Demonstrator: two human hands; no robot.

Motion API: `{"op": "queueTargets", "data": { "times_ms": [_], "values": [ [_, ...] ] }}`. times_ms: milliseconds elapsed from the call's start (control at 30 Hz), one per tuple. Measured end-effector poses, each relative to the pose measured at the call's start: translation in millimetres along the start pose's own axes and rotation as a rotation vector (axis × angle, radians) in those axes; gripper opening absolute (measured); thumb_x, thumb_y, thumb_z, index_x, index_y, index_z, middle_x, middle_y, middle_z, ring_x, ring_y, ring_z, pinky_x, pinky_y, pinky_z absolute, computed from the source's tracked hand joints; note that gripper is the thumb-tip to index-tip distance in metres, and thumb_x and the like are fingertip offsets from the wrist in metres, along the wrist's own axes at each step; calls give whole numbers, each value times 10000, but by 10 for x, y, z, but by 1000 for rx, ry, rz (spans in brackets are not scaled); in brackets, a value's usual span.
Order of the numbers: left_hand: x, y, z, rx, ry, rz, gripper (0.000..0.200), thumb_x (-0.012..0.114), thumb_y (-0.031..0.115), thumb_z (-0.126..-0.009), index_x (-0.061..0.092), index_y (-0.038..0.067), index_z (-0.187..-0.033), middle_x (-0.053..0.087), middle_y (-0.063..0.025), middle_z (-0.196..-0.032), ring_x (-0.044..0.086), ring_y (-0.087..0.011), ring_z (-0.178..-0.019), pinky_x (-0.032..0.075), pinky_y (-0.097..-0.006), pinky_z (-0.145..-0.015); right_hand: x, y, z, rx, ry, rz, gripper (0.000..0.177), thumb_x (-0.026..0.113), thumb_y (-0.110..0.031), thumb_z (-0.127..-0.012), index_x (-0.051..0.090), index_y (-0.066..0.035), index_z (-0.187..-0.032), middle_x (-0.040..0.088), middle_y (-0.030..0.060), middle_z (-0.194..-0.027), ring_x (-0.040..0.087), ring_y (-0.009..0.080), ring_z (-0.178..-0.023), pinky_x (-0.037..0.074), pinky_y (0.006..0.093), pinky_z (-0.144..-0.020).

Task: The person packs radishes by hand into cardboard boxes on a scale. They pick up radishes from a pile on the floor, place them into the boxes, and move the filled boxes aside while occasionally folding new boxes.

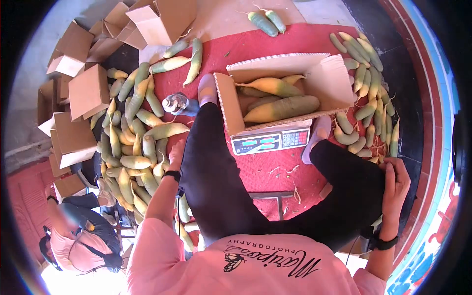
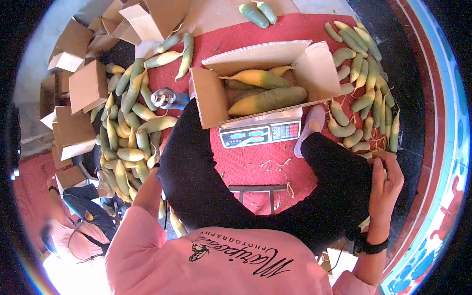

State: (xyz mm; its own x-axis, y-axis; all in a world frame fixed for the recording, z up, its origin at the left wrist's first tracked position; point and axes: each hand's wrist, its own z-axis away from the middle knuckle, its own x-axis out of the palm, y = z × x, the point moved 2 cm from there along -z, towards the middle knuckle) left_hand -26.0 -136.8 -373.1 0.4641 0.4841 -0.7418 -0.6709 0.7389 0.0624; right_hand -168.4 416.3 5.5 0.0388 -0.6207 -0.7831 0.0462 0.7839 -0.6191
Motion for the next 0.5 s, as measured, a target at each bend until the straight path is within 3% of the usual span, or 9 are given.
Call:
{"op": "queueTargets", "data": {
  "times_ms": [133, 200, 233, 267, 333, 400, 433, 467, 500],
  "values": [
    [709, -879, -228, 67, 111, 325, 398, 591, 333, -815, 486, 82, -1106, 625, -206, -960, 609, -377, -913, 483, -460, -795, -61, 2, 49, -32, 40, 10, 142, 486, -74, -890, 559, 48, -890, 564, 91, -776, 536, 160, -758, 415, 262, -739],
    [1069, -1525, -441, 148, 166, 812, 379, 588, 313, -819, 490, 78, -1100, 628, -206, -952, 614, -373, -899, 484, -462, -786, -80, -6, 77, -57, 52, -29, 140, 489, -74, -888, 556, 49, -882, 564, 97, -770, 537, 173, -748, 419, 269, -736],
    [752, -1379, -107, 300, 236, 350, 409, 606, 275, -800, 493, 72, -1136, 635, -193, -955, 618, -362, -880, 493, -450, -758, -93, 1, 87, -76, 55, -55, 140, 491, -74, -885, 553, 51, -875, 563, 103, -765, 539, 185, -738, 422, 275, -732],
    [911, -1924, -270, 136, 237, 1129, 437, 681, 261, -740, 545, 53, -1100, 651, -174, -932, 627, -349, -862, 498, -426, -747, -101, 28, 100, -76, 64, -71, 140, 491, -74, -885, 553, 51, -875, 563, 103, -765, 539, 185, -738, 422, 275, -732],
    [-607, -466, 1395, -115, 382, 252, 432, 758, 249, -681, 597, 21, -1011, 659, -171, -893, 632, -335, -856, 495, -402, -763, -111, 70, 119, -138, 86, -70, 145, 493, -79, -884, 549, 54, -862, 562, 109, -764, 537, 204, -723, 425, 283, -727],
    [-384, -1186, 1337, -81, 597, 684, 353, 783, 213, -677, 630, 6, -919, 671, -129, -863, 643, -263, -800, 501, -359, -741, -144, 36, 146, -131, 96, -51, 142, 498, -82, -882, 546, 50, -860, 559, 116, -763, 538, 209, -724, 427, 285, -728],
    [-870, -619, 1966, 21, 598, 748, 322, 768, 162, -708, 628, 1, -949, 665, -76, -854, 625, -197, -777, 501, -320, -730, -150, 25, 153, -145, 88, -67, 142, 499, -81, -881, 548, 51, -862, 564, 122, -765, 545, 211, -729, 428, 285, -727],
    [-1014, -580, 2178, -3, 729, 773, 299, 755, 130, -725, 624, 2, -962, 650, -52, -850, 598, -150, -783, 490, -289, -732, -160, 24, 155, -162, 79, -82, 143, 499, -81, -880, 550, 52, -864, 568, 128, -767, 552, 213, -734, 429, 286, -725],
    [-1120, -668, 2267, 115, 844, 868, 328, 764, 121, -719, 610, -9, -978, 643, -68, -888, 595, -151, -802, 488, -287, -742, -144, 43, 153, -233, 123, -105, 147, 502, -87, -878, 564, 46, -871, 582, 132, -764, 565, 211, -725, 436, 297, -706]
  ]
}}
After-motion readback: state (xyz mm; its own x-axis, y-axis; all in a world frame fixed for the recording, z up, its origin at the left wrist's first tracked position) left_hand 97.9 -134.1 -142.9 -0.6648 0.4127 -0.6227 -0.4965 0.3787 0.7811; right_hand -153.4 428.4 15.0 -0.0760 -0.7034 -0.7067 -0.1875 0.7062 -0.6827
